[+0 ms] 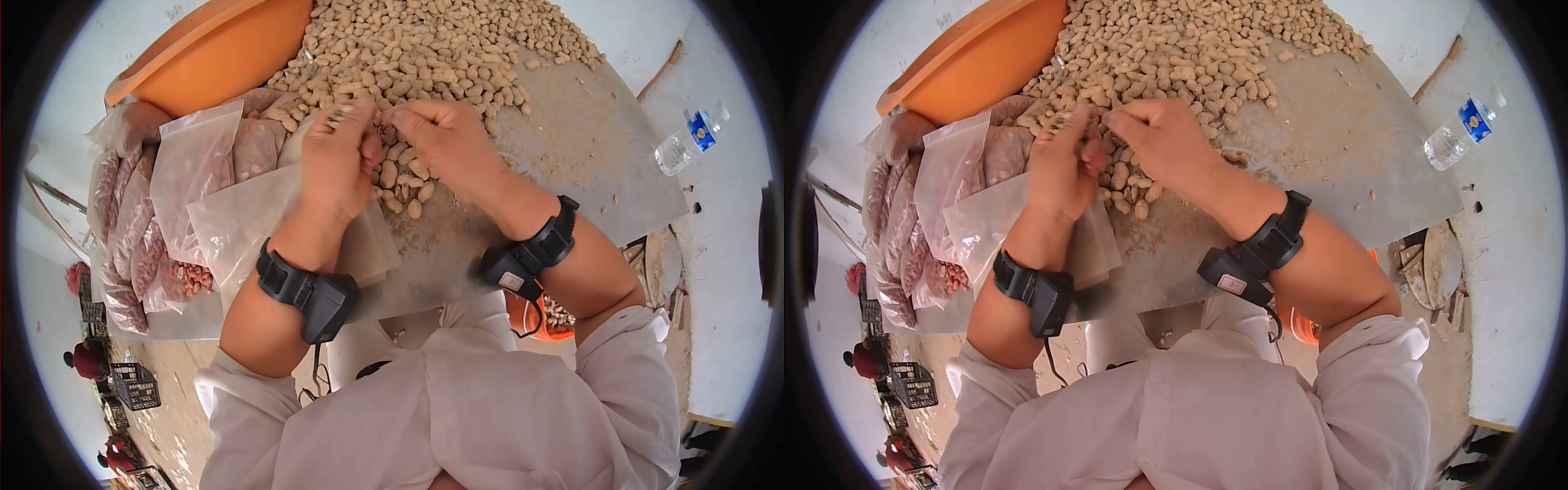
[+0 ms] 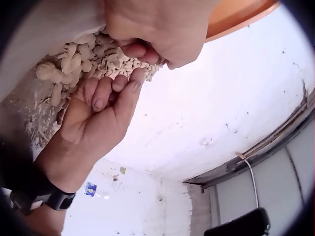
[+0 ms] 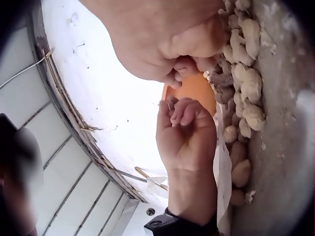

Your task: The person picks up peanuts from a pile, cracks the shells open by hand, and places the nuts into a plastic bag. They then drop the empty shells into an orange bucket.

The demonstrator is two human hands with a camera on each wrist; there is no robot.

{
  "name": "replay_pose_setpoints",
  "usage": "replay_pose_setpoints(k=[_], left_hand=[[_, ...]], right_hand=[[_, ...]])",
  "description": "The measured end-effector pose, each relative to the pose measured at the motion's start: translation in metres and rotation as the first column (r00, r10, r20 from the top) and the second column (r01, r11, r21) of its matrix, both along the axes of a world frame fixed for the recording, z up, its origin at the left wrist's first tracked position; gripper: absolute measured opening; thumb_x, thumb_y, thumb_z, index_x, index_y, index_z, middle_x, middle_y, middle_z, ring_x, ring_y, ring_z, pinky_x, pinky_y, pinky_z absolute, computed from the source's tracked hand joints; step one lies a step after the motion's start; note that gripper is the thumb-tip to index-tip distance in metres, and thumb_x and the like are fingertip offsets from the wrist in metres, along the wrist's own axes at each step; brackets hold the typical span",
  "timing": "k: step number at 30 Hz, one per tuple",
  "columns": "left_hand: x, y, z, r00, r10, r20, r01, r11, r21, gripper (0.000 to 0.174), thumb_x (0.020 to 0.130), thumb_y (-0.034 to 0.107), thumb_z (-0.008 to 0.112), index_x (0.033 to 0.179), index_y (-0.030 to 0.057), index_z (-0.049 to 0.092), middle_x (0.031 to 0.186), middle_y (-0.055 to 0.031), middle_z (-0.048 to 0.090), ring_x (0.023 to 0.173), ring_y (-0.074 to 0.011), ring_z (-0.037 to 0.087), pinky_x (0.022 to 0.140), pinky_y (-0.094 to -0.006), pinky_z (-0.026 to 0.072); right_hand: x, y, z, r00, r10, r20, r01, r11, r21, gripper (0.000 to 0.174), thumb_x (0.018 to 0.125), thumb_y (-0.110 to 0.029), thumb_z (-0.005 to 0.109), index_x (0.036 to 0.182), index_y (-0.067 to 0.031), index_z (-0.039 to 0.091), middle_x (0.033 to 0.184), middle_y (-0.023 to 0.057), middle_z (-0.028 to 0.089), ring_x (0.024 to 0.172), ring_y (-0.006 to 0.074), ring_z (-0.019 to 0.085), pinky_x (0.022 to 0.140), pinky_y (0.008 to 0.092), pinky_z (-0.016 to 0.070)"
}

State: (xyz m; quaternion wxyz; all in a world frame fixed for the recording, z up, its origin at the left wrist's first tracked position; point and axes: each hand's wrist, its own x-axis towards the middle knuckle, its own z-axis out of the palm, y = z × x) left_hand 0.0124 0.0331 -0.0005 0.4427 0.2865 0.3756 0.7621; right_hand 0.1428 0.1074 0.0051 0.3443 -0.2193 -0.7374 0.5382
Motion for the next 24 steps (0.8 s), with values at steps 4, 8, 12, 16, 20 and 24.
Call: replay_pose_setpoints(k=[4, 8, 12, 16, 20, 24], left_hand=[[-0.018, -0.001, 0.002, 0.946, -0.066, 0.318, 0.045, 0.996, 0.073, 0.011, 0.087, 0.007, 0.055, 0.098, 0.0031, 0.054, 0.079, -0.0062, 0.054, 0.060, -0.0117, 0.049, 0.051, -0.0208, 0.0418], [-0.017, -0.001, 0.005, 0.953, -0.016, 0.304, -0.001, 0.998, 0.055, 0.008, 0.086, 0.005, 0.056, 0.093, 0.0022, 0.056, 0.080, -0.0071, 0.058, 0.068, -0.0152, 0.059, 0.055, -0.0233, 0.0519], [-0.016, -0.001, 0.004, 0.964, -0.031, 0.264, 0.013, 0.998, 0.068, 0.008, 0.086, 0.008, 0.057, 0.092, 0.0024, 0.057, 0.082, -0.0074, 0.059, 0.072, -0.0163, 0.061, 0.058, -0.0238, 0.0539], [-0.015, -0.003, 0.006, 0.955, -0.062, 0.290, 0.054, 0.998, 0.035, 0.013, 0.087, 0.014, 0.058, 0.090, 0.0023, 0.056, 0.082, -0.0074, 0.059, 0.073, -0.0158, 0.061, 0.059, -0.0238, 0.0540], [-0.016, -0.002, 0.003, 0.946, -0.083, 0.313, 0.081, 0.997, 0.020, 0.015, 0.087, 0.017, 0.059, 0.084, 0.0031, 0.056, 0.080, -0.0070, 0.058, 0.070, -0.0149, 0.059, 0.055, -0.0228, 0.0508], [-0.018, -0.002, 0.002, 0.962, -0.046, 0.268, 0.046, 0.999, 0.007, 0.013, 0.086, 0.014, 0.059, 0.083, 0.0024, 0.057, 0.078, -0.0057, 0.058, 0.065, -0.0132, 0.056, 0.052, -0.0215, 0.0446]], right_hand=[[0.005, 0.014, 0.003, 0.989, 0.147, 0.031, -0.148, 0.988, 0.031, 0.022, 0.084, -0.018, 0.057, 0.092, 0.0013, 0.065, 0.065, 0.0029, 0.059, 0.062, 0.0103, 0.053, 0.057, 0.0264, 0.0433], [0.004, 0.013, 0.002, 0.924, 0.052, 0.379, -0.259, 0.815, 0.519, 0.023, 0.078, -0.022, 0.061, 0.083, -0.0006, 0.067, 0.071, 0.0150, 0.063, 0.068, 0.0243, 0.062, 0.064, 0.0345, 0.0486], [-0.004, -0.004, -0.008, 0.804, -0.201, 0.559, -0.355, 0.593, 0.723, 0.023, 0.074, -0.024, 0.061, 0.075, -0.0022, 0.066, 0.074, 0.0176, 0.063, 0.071, 0.0332, 0.062, 0.065, 0.0412, 0.0498], [-0.004, -0.009, 0.001, 0.737, -0.224, 0.638, -0.406, 0.608, 0.683, 0.021, 0.076, -0.024, 0.061, 0.080, -0.0037, 0.060, 0.071, 0.0152, 0.061, 0.070, 0.0338, 0.061, 0.064, 0.0429, 0.0487], [-0.004, -0.004, -0.004, 0.755, -0.228, 0.614, -0.375, 0.618, 0.691, 0.018, 0.076, -0.020, 0.057, 0.079, -0.0028, 0.063, 0.072, 0.0168, 0.062, 0.071, 0.0342, 0.061, 0.063, 0.0434, 0.0492], [-0.007, 0.007, -0.015, 0.975, -0.149, 0.167, -0.032, 0.644, 0.764, 0.018, 0.080, -0.017, 0.054, 0.079, -0.0005, 0.062, 0.070, 0.0118, 0.063, 0.065, 0.0276, 0.061, 0.057, 0.0377, 0.0475]])
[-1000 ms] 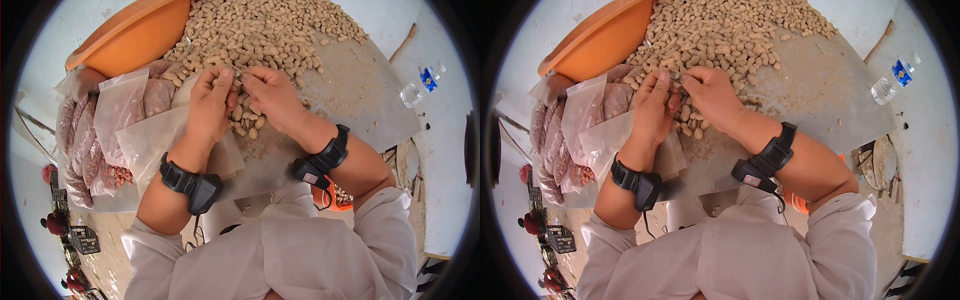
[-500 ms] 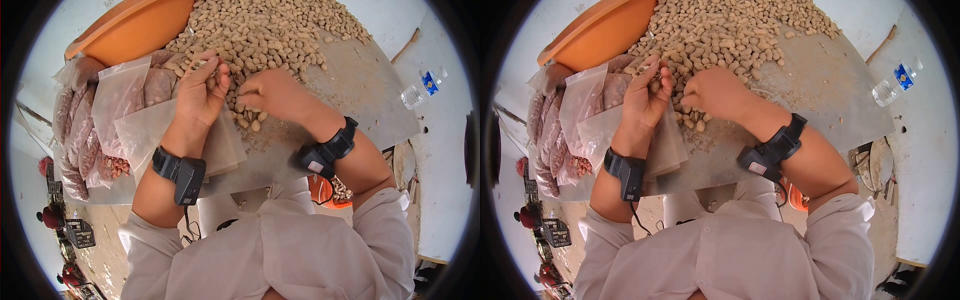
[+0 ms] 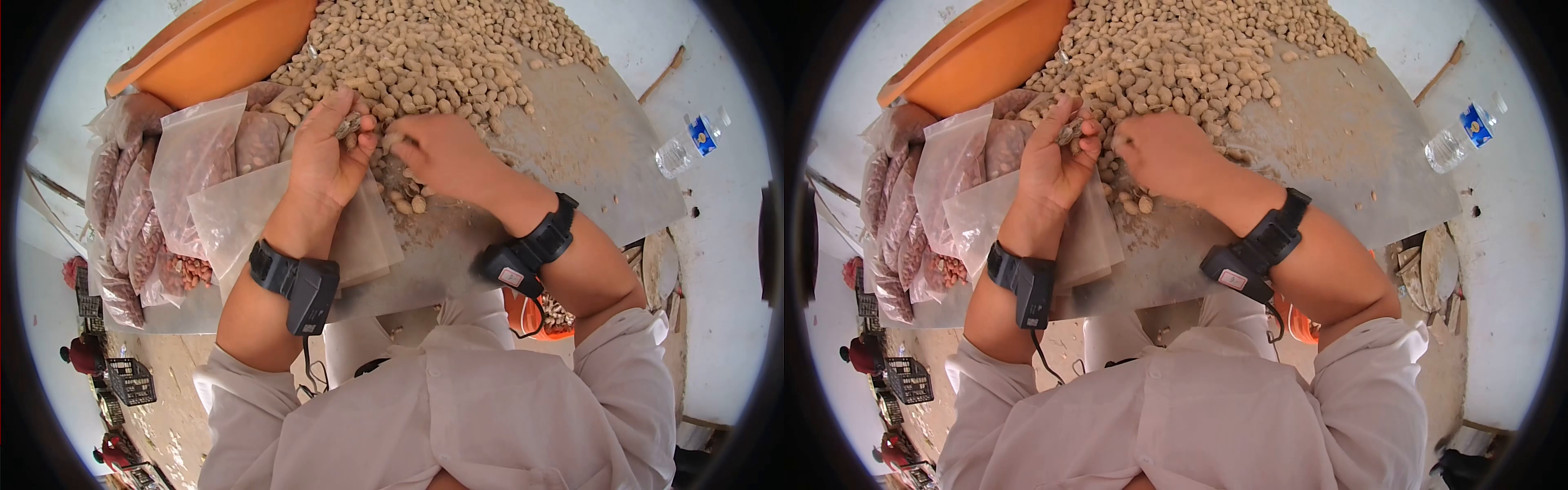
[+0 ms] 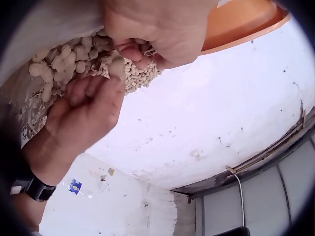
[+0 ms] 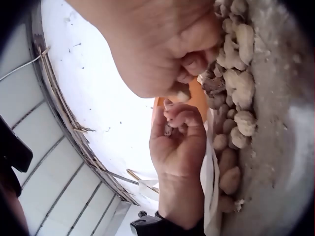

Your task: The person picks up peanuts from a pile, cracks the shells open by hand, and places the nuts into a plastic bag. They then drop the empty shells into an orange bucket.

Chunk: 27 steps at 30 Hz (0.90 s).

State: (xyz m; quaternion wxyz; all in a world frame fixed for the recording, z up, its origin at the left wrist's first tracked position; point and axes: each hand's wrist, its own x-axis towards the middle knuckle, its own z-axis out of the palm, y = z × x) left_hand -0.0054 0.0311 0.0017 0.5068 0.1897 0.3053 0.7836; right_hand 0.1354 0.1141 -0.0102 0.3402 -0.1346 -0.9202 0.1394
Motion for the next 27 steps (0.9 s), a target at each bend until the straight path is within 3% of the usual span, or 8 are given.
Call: replay_pose_setpoints(k=[1, 3, 6, 9, 18, 21, 24, 27], left_hand=[[0.001, 0.000, 0.001, 1.000, 0.021, -0.016, -0.021, 1.000, 0.005, 0.012, 0.086, 0.013, 0.059, 0.084, 0.0017, 0.058, 0.077, -0.0052, 0.057, 0.064, -0.0128, 0.055, 0.051, -0.0211, 0.0430], [0.003, -0.002, 0.002, 0.985, 0.004, -0.171, -0.010, 0.999, -0.032, 0.017, 0.085, 0.012, 0.060, 0.097, 0.0006, 0.057, 0.079, -0.0051, 0.055, 0.069, -0.0123, 0.054, 0.054, -0.0200, 0.0411], [0.015, -0.005, 0.003, 0.949, -0.048, -0.313, 0.025, 0.997, -0.076, 0.023, 0.085, 0.009, 0.060, 0.106, 0.0010, 0.057, 0.080, -0.0036, 0.056, 0.070, -0.0107, 0.052, 0.056, -0.0193, 0.0401], [0.021, -0.005, 0.003, 0.918, -0.049, -0.394, 0.028, 0.998, -0.060, 0.022, 0.084, 0.007, 0.060, 0.106, 0.0022, 0.059, 0.082, -0.0019, 0.059, 0.070, -0.0095, 0.052, 0.058, -0.0196, 0.0403], [0.024, -0.005, 0.000, 0.834, 0.109, -0.540, -0.062, 0.992, 0.105, 0.021, 0.082, 0.008, 0.064, 0.102, 0.0017, 0.063, 0.079, 0.0003, 0.060, 0.066, -0.0055, 0.051, 0.058, -0.0166, 0.0402], [0.022, -0.005, 0.002, 0.848, 0.105, -0.520, -0.076, 0.994, 0.076, 0.020, 0.082, 0.010, 0.064, 0.101, 0.0017, 0.063, 0.079, -0.0002, 0.061, 0.066, -0.0053, 0.050, 0.058, -0.0168, 0.0404], [0.024, -0.007, 0.004, 0.885, 0.066, -0.462, -0.053, 0.998, 0.040, 0.019, 0.082, 0.011, 0.065, 0.099, 0.0019, 0.063, 0.080, -0.0008, 0.062, 0.066, -0.0053, 0.051, 0.058, -0.0171, 0.0406], [0.026, -0.004, 0.001, 0.887, 0.074, -0.456, -0.059, 0.997, 0.047, 0.017, 0.082, 0.012, 0.064, 0.096, 0.0016, 0.063, 0.080, -0.0012, 0.062, 0.065, -0.0058, 0.050, 0.059, -0.0176, 0.0408]], right_hand=[[0.002, 0.002, 0.003, 0.994, 0.048, -0.098, -0.075, 0.954, -0.291, 0.017, 0.082, -0.015, 0.053, 0.082, -0.0002, 0.061, 0.070, 0.0096, 0.061, 0.061, 0.0237, 0.058, 0.054, 0.0342, 0.0453], [0.007, 0.004, 0.014, 0.950, 0.051, -0.308, -0.273, 0.612, -0.742, 0.016, 0.086, -0.013, 0.050, 0.089, 0.0003, 0.059, 0.069, 0.0053, 0.059, 0.054, 0.0157, 0.053, 0.049, 0.0271, 0.0409], [0.012, 0.009, 0.013, 0.752, 0.083, -0.654, -0.656, -0.006, -0.755, 0.016, 0.089, -0.008, 0.047, 0.100, 0.0003, 0.055, 0.071, 0.0017, 0.054, 0.051, 0.0068, 0.043, 0.045, 0.0191, 0.0327], [0.011, 0.001, 0.016, 0.752, 0.057, -0.657, -0.654, -0.056, -0.754, 0.021, 0.089, -0.006, 0.046, 0.109, 0.0002, 0.050, 0.072, 0.0029, 0.053, 0.049, 0.0060, 0.041, 0.043, 0.0184, 0.0301], [0.009, 0.000, 0.014, 0.831, 0.053, -0.554, -0.556, 0.052, -0.829, 0.019, 0.089, -0.010, 0.051, 0.104, 0.0005, 0.056, 0.079, 0.0031, 0.057, 0.048, 0.0040, 0.039, 0.040, 0.0173, 0.0291], [0.009, 0.000, 0.011, 0.790, 0.113, -0.603, -0.613, 0.183, -0.769, 0.021, 0.088, -0.007, 0.053, 0.106, 0.0019, 0.055, 0.083, 0.0035, 0.059, 0.056, 0.0057, 0.047, 0.048, 0.0181, 0.0375], [0.008, -0.003, 0.014, 0.865, 0.131, -0.484, -0.483, 0.476, -0.735, 0.019, 0.088, -0.006, 0.052, 0.104, 0.0032, 0.055, 0.087, 0.0034, 0.060, 0.069, 0.0087, 0.054, 0.061, 0.0211, 0.0440], [0.008, -0.012, 0.017, 0.897, 0.083, -0.433, -0.403, 0.552, -0.730, 0.018, 0.088, -0.009, 0.051, 0.100, 0.0039, 0.054, 0.086, 0.0059, 0.060, 0.079, 0.0137, 0.056, 0.071, 0.0264, 0.0454]])
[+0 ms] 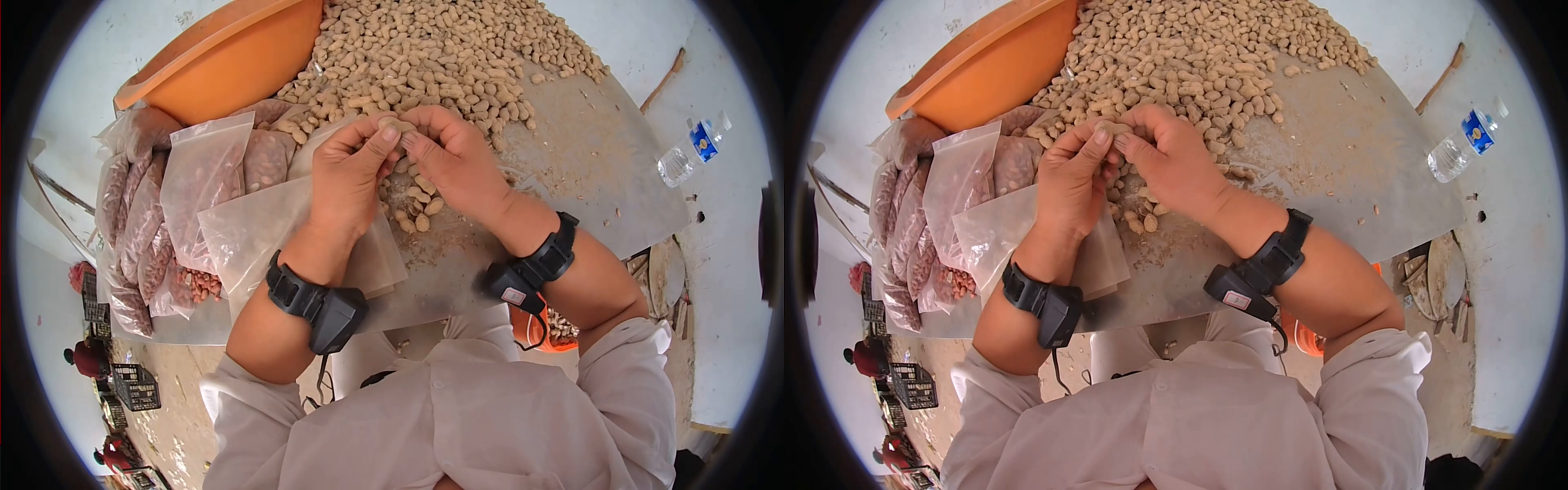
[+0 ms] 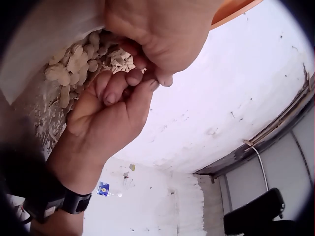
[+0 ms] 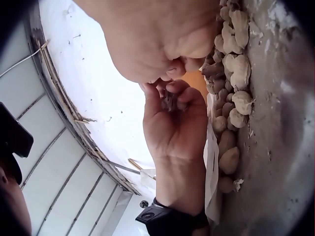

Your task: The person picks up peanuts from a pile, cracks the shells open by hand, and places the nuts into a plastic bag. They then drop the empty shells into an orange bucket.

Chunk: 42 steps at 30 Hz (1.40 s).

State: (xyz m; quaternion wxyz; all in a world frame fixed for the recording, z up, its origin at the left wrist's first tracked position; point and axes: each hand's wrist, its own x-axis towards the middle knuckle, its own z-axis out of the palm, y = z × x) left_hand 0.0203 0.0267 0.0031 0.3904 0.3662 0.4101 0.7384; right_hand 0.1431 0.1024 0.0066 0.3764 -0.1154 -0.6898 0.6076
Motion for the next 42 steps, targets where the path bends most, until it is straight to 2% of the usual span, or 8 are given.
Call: replay_pose_setpoints(k=[9, 14, 18, 22, 28, 34, 37, 42], left_hand=[[0.008, 0.003, -0.006, 0.998, 0.051, 0.022, -0.052, 0.996, 0.073, 0.010, 0.085, 0.010, 0.061, 0.088, 0.0000, 0.061, 0.076, -0.0027, 0.061, 0.064, -0.0071, 0.050, 0.058, -0.0192, 0.0405], [0.007, 0.005, -0.009, 0.999, 0.027, 0.018, -0.029, 0.997, 0.077, 0.011, 0.085, 0.010, 0.060, 0.089, -0.0002, 0.061, 0.076, -0.0037, 0.061, 0.063, -0.0080, 0.051, 0.059, -0.0193, 0.0417], [0.016, 0.003, -0.004, 0.997, 0.051, -0.066, -0.046, 0.996, 0.078, 0.014, 0.086, 0.009, 0.059, 0.093, -0.0020, 0.061, 0.077, -0.0045, 0.061, 0.067, -0.0086, 0.054, 0.062, -0.0197, 0.0438], [0.016, 0.001, -0.004, 0.980, 0.089, -0.179, -0.076, 0.994, 0.079, 0.016, 0.084, 0.006, 0.061, 0.097, -0.0033, 0.062, 0.081, -0.0050, 0.062, 0.074, -0.0089, 0.056, 0.067, -0.0216, 0.0460], [0.009, 0.001, 0.002, 0.524, 0.399, -0.753, -0.179, 0.915, 0.360, 0.022, 0.073, -0.001, 0.068, 0.094, 0.0022, 0.065, 0.083, -0.0064, 0.061, 0.071, -0.0129, 0.058, 0.063, -0.0221, 0.0465], [0.003, -0.002, 0.009, 0.393, 0.430, -0.813, -0.219, 0.902, 0.371, 0.019, 0.073, 0.001, 0.069, 0.091, 0.0027, 0.065, 0.079, -0.0053, 0.060, 0.066, -0.0112, 0.055, 0.059, -0.0210, 0.0449], [0.001, 0.002, 0.000, 0.911, 0.163, -0.378, -0.161, 0.986, 0.037, 0.019, 0.076, 0.006, 0.069, 0.094, 0.0026, 0.063, 0.076, -0.0022, 0.059, 0.063, -0.0073, 0.052, 0.056, -0.0192, 0.0426], [0.003, 0.002, 0.000, 0.971, -0.029, -0.236, 0.024, 0.999, -0.024, 0.024, 0.084, 0.010, 0.062, 0.106, 0.0031, 0.058, 0.076, 0.0009, 0.056, 0.063, -0.0058, 0.048, 0.055, -0.0174, 0.0384]], right_hand=[[-0.007, -0.003, -0.012, 0.968, -0.238, 0.078, 0.220, 0.956, 0.195, 0.024, 0.084, -0.017, 0.053, 0.096, 0.0041, 0.053, 0.077, 0.0147, 0.059, 0.071, 0.0205, 0.057, 0.066, 0.0312, 0.0455], [-0.004, -0.006, -0.007, 0.999, -0.043, -0.016, 0.040, 0.987, -0.156, 0.020, 0.088, -0.019, 0.051, 0.090, 0.0014, 0.054, 0.068, 0.0062, 0.055, 0.057, 0.0120, 0.050, 0.051, 0.0239, 0.0399], [-0.004, -0.008, -0.008, 0.974, 0.029, -0.223, -0.134, 0.870, -0.474, 0.022, 0.092, -0.021, 0.046, 0.080, -0.0035, 0.052, 0.062, -0.0011, 0.047, 0.049, 0.0047, 0.040, 0.042, 0.0186, 0.0302], [-0.005, -0.008, -0.009, 0.973, 0.013, -0.230, -0.134, 0.845, -0.518, 0.022, 0.093, -0.022, 0.043, 0.079, -0.0059, 0.049, 0.062, -0.0002, 0.044, 0.047, 0.0074, 0.037, 0.041, 0.0216, 0.0297], [-0.007, -0.002, -0.011, 0.947, 0.047, -0.317, -0.273, 0.636, -0.722, 0.020, 0.092, -0.023, 0.043, 0.077, -0.0103, 0.044, 0.066, 0.0018, 0.043, 0.046, 0.0109, 0.037, 0.040, 0.0235, 0.0288], [-0.007, 0.007, -0.014, 0.952, 0.069, -0.298, -0.278, 0.596, -0.753, 0.021, 0.091, -0.021, 0.046, 0.074, -0.0105, 0.042, 0.065, 0.0012, 0.044, 0.046, 0.0103, 0.037, 0.040, 0.0230, 0.0282], [-0.005, 0.004, -0.010, 0.959, 0.082, -0.271, -0.249, 0.700, -0.670, 0.018, 0.090, -0.019, 0.050, 0.076, -0.0088, 0.046, 0.064, 0.0002, 0.044, 0.046, 0.0087, 0.036, 0.040, 0.0219, 0.0280], [-0.005, -0.003, -0.004, 0.985, 0.037, -0.169, -0.126, 0.826, -0.550, 0.014, 0.088, -0.017, 0.055, 0.092, -0.0030, 0.059, 0.062, -0.0013, 0.046, 0.047, 0.0053, 0.037, 0.040, 0.0197, 0.0280]])
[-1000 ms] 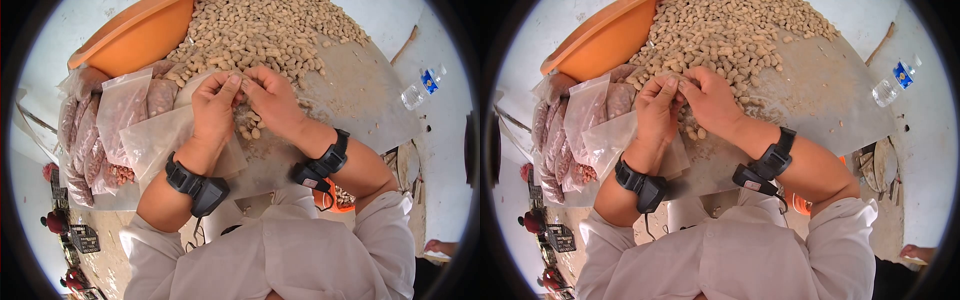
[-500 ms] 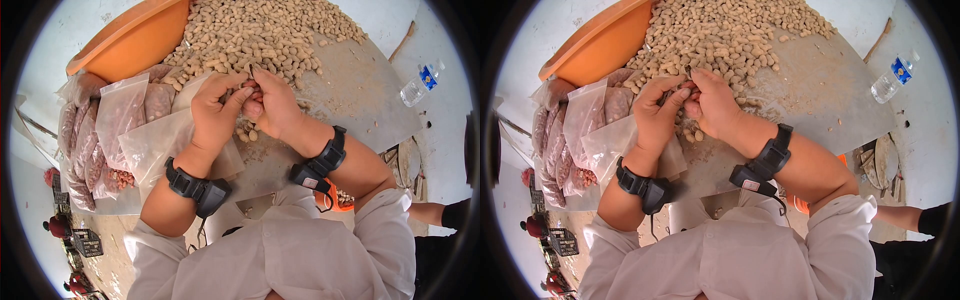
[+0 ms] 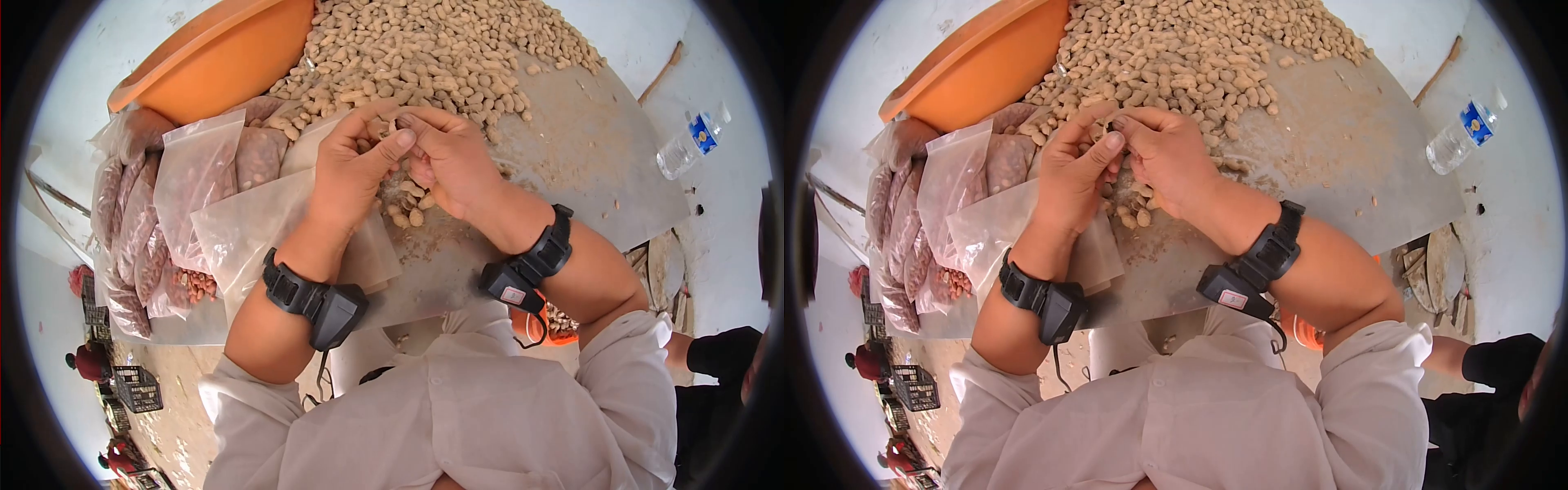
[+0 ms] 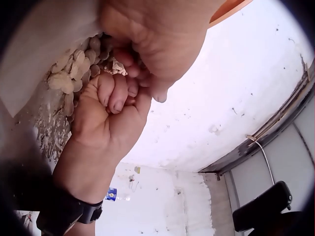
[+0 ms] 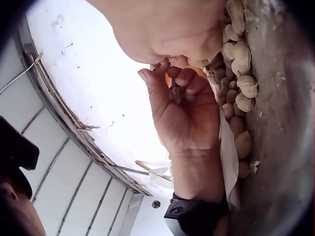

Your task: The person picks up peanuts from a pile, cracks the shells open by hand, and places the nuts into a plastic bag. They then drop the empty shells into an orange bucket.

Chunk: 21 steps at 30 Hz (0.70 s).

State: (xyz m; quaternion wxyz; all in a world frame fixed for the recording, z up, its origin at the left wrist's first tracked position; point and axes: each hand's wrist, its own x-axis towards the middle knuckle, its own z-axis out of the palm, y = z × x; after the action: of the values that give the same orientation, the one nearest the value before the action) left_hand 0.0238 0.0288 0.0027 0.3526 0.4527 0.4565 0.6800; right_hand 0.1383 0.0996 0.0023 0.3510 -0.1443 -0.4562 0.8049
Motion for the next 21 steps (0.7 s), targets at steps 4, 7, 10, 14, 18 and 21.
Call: replay_pose_setpoints(k=[4, 7, 10, 14, 18, 21], left_hand=[[0.000, 0.001, 0.000, 0.999, 0.013, 0.031, -0.014, 1.000, 0.012, 0.023, 0.086, 0.013, 0.060, 0.106, 0.0006, 0.059, 0.072, -0.0004, 0.056, 0.061, -0.0067, 0.050, 0.053, -0.0179, 0.0401], [-0.003, 0.002, -0.002, 0.945, -0.021, 0.328, 0.003, 0.998, 0.056, 0.021, 0.089, 0.017, 0.056, 0.104, 0.0021, 0.059, 0.071, -0.0013, 0.055, 0.061, -0.0088, 0.050, 0.053, -0.0192, 0.0414], [-0.014, -0.001, 0.010, 0.831, 0.052, 0.554, -0.115, 0.990, 0.079, 0.020, 0.090, 0.017, 0.055, 0.102, 0.0025, 0.057, 0.071, -0.0023, 0.054, 0.061, -0.0106, 0.050, 0.053, -0.0205, 0.0428], [-0.048, -0.004, 0.011, 0.818, -0.086, 0.569, -0.074, 0.965, 0.251, 0.023, 0.093, 0.021, 0.048, 0.103, 0.0010, 0.051, 0.077, -0.0039, 0.051, 0.065, -0.0110, 0.048, 0.056, -0.0199, 0.0439], [-0.065, -0.007, 0.018, 0.723, -0.187, 0.665, -0.089, 0.930, 0.358, 0.024, 0.093, 0.023, 0.047, 0.104, 0.0021, 0.050, 0.073, -0.0048, 0.051, 0.063, -0.0125, 0.048, 0.053, -0.0219, 0.0424], [-0.077, -0.011, 0.022, 0.650, -0.300, 0.699, -0.058, 0.897, 0.438, 0.024, 0.093, 0.024, 0.046, 0.103, 0.0020, 0.050, 0.075, -0.0051, 0.050, 0.064, -0.0134, 0.046, 0.055, -0.0232, 0.0407]], right_hand=[[-0.001, -0.004, 0.005, 0.999, -0.052, 0.001, 0.052, 0.999, 0.006, 0.017, 0.088, -0.015, 0.056, 0.095, 0.0002, 0.060, 0.062, -0.0013, 0.046, 0.047, 0.0051, 0.038, 0.040, 0.0192, 0.0275], [-0.001, -0.003, 0.007, 0.995, -0.062, -0.081, 0.051, 0.990, -0.128, 0.014, 0.086, -0.014, 0.057, 0.089, -0.0001, 0.059, 0.061, -0.0003, 0.046, 0.045, 0.0061, 0.037, 0.039, 0.0197, 0.0263], [0.000, 0.013, 0.007, 0.989, -0.104, -0.109, 0.073, 0.964, -0.254, 0.011, 0.084, -0.012, 0.058, 0.085, -0.0013, 0.058, 0.060, 0.0006, 0.045, 0.043, 0.0070, 0.036, 0.038, 0.0205, 0.0251], [0.004, 0.007, 0.007, 0.980, 0.084, 0.183, -0.073, 0.995, -0.070, 0.009, 0.081, -0.008, 0.059, 0.086, -0.0008, 0.058, 0.059, 0.0010, 0.046, 0.043, 0.0070, 0.035, 0.038, 0.0219, 0.0250], [0.004, 0.000, 0.020, 0.777, 0.210, 0.593, -0.413, 0.882, 0.229, 0.013, 0.082, -0.007, 0.057, 0.091, 0.0018, 0.060, 0.064, 0.0023, 0.052, 0.047, 0.0062, 0.038, 0.041, 0.0207, 0.0282], [-0.003, 0.001, 0.019, 0.682, -0.026, 0.731, -0.560, 0.624, 0.545, 0.016, 0.082, -0.007, 0.056, 0.094, 0.0024, 0.062, 0.070, 0.0047, 0.058, 0.050, 0.0068, 0.043, 0.043, 0.0208, 0.0328]])
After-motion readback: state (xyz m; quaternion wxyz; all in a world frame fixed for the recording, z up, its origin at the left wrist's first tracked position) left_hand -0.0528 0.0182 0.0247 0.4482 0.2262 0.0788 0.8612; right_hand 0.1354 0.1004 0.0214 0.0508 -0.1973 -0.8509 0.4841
